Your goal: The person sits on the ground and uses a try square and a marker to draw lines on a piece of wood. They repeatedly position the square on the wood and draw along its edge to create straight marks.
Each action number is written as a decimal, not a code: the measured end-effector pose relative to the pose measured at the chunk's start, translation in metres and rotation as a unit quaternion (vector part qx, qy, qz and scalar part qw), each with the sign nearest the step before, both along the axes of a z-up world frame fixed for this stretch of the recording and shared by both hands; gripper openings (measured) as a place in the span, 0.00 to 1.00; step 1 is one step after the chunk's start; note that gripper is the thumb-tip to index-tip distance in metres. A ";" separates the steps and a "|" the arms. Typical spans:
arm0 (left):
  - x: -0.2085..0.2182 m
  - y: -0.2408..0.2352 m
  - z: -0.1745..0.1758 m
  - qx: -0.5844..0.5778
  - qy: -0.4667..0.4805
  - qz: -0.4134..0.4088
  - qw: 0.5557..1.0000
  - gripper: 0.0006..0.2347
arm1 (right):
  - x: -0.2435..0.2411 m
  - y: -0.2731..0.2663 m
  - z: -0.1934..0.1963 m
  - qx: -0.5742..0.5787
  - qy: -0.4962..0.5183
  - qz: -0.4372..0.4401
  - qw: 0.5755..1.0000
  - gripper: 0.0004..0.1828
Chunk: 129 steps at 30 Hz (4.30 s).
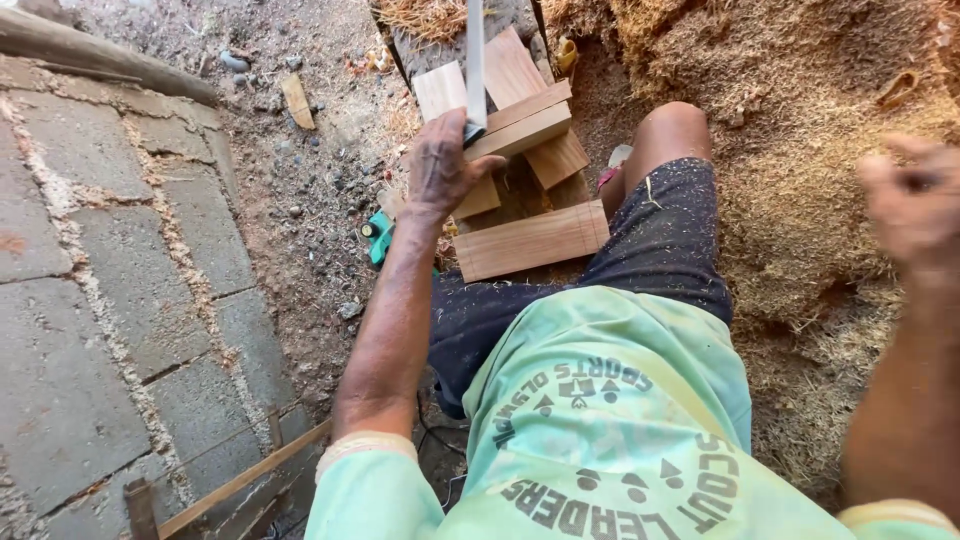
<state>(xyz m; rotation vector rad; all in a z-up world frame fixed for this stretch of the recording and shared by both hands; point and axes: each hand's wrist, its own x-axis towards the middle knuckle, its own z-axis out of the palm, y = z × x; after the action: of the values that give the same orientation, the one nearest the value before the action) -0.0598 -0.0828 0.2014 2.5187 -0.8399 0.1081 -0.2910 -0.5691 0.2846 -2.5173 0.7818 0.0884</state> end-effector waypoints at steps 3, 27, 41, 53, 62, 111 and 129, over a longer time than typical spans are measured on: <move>-0.016 0.034 0.013 -0.034 -0.003 0.072 0.997 0.26 | 0.024 0.073 -0.007 0.033 -0.054 0.052 0.997 0.15; -0.260 0.057 0.052 -0.249 0.133 0.439 0.853 0.15 | 0.104 0.278 -0.036 -0.032 0.179 0.483 0.856 0.48; -0.216 0.074 0.007 -0.458 0.104 0.435 0.768 0.20 | 0.076 0.278 -0.054 -0.066 -0.090 0.440 0.891 0.32; -0.175 0.027 0.029 -0.284 0.249 0.438 0.816 0.14 | 0.077 0.278 -0.040 -0.045 -0.127 0.439 0.889 0.12; -0.138 0.016 0.010 -0.419 0.102 0.432 0.792 0.15 | 0.138 0.271 -0.044 -0.094 -0.128 0.469 0.869 0.08; -0.150 0.072 -0.044 -0.636 0.242 0.410 0.607 0.10 | 0.210 0.281 -0.064 -0.231 -0.004 0.595 0.770 0.35; -0.108 -0.004 -0.021 -0.720 0.277 0.416 0.482 0.33 | 0.203 0.296 -0.060 -0.210 -0.074 0.571 0.790 0.34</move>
<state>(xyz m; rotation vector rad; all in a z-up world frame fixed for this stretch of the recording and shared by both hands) -0.1676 -0.0865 0.1809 0.8630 0.6957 0.1788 -0.0883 -0.2734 0.2248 -2.9720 -0.9775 0.1231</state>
